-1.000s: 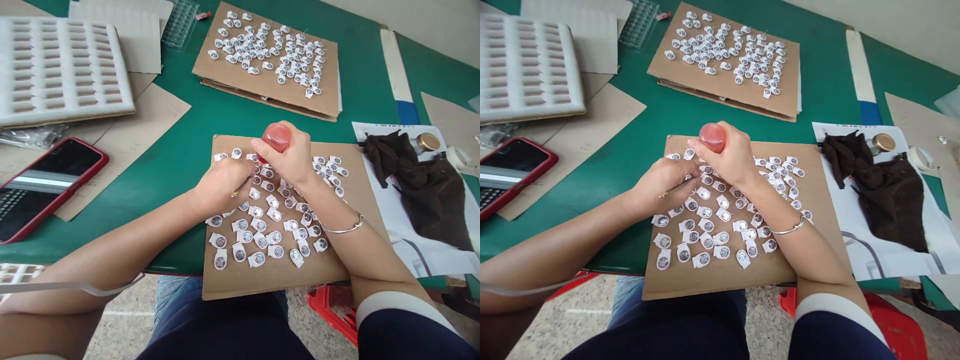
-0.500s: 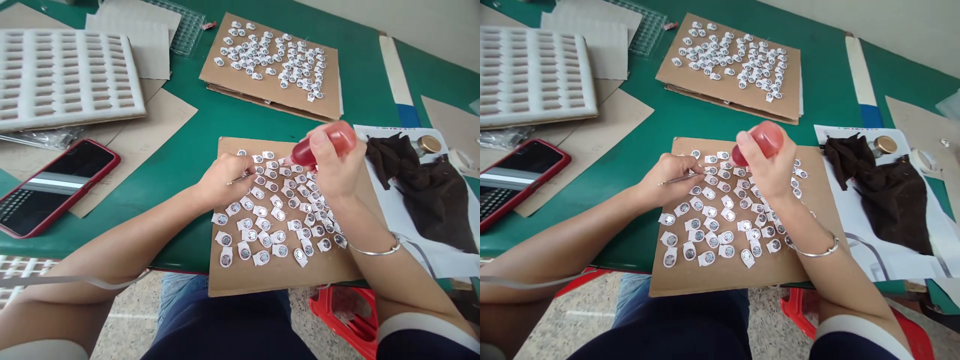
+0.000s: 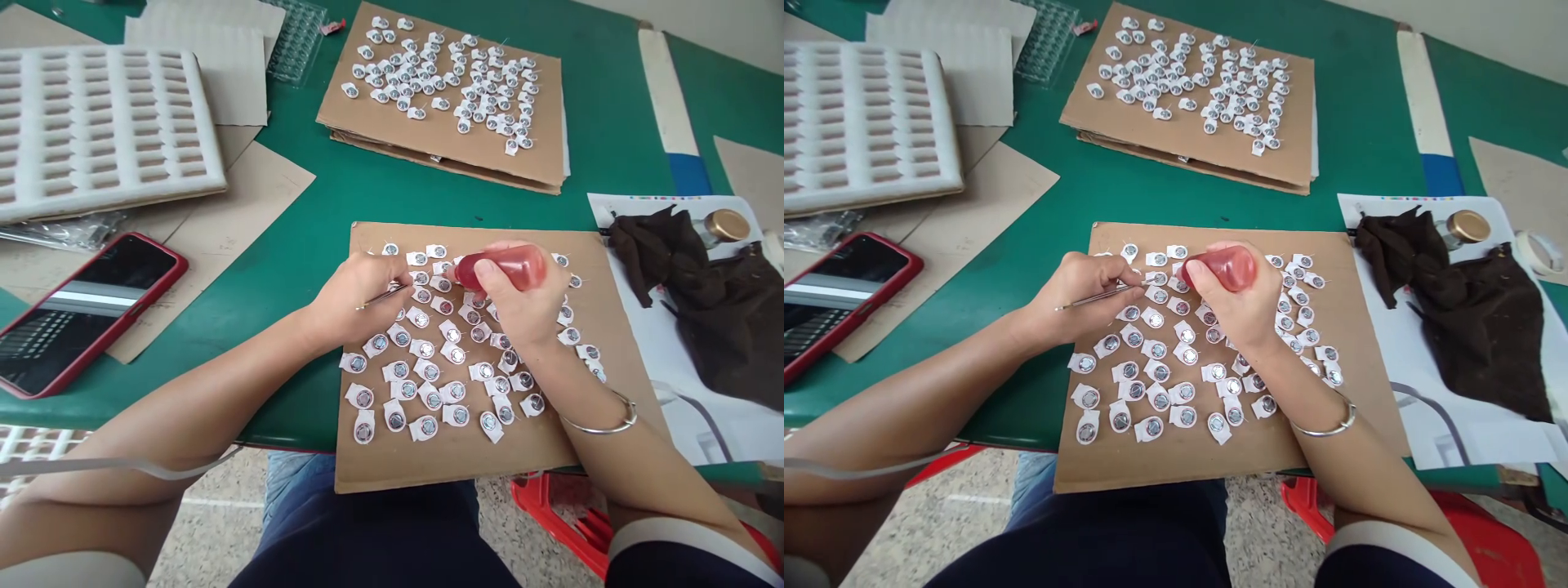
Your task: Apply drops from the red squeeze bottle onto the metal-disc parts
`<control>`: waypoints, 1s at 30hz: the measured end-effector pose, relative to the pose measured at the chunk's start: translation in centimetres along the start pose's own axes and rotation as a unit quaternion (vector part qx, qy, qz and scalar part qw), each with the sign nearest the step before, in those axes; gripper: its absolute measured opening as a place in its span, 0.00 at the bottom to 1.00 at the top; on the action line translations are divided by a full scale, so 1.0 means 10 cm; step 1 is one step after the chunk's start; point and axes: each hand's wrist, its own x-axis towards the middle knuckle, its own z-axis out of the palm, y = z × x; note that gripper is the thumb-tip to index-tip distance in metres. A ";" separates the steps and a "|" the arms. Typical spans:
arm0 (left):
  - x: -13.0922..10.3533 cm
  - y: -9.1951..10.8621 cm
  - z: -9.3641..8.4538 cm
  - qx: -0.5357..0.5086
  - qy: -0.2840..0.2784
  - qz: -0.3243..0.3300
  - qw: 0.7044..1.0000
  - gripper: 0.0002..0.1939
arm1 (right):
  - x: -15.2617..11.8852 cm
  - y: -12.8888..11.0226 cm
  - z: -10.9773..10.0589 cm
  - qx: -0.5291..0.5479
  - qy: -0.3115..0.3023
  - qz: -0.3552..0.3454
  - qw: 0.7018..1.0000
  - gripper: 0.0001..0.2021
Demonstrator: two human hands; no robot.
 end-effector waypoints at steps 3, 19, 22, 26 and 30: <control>-0.01 0.00 0.01 0.006 0.002 0.006 1.000 0.05 | 0.00 0.00 0.00 0.001 -0.006 0.001 1.000 0.13; 0.00 0.03 -0.01 0.011 -0.011 -0.009 1.000 0.05 | 0.00 0.01 0.03 0.005 -0.023 -0.003 1.000 0.12; 0.00 0.04 -0.02 0.007 -0.012 -0.010 1.000 0.05 | 0.00 0.03 0.03 -0.003 -0.023 -0.005 1.000 0.13; 0.00 0.05 -0.03 0.005 -0.014 -0.012 1.000 0.05 | 0.00 0.03 0.03 -0.015 -0.021 -0.008 1.000 0.14; 0.01 0.05 -0.02 0.006 -0.013 -0.010 1.000 0.05 | 0.00 0.01 0.03 -0.013 -0.022 -0.007 1.000 0.13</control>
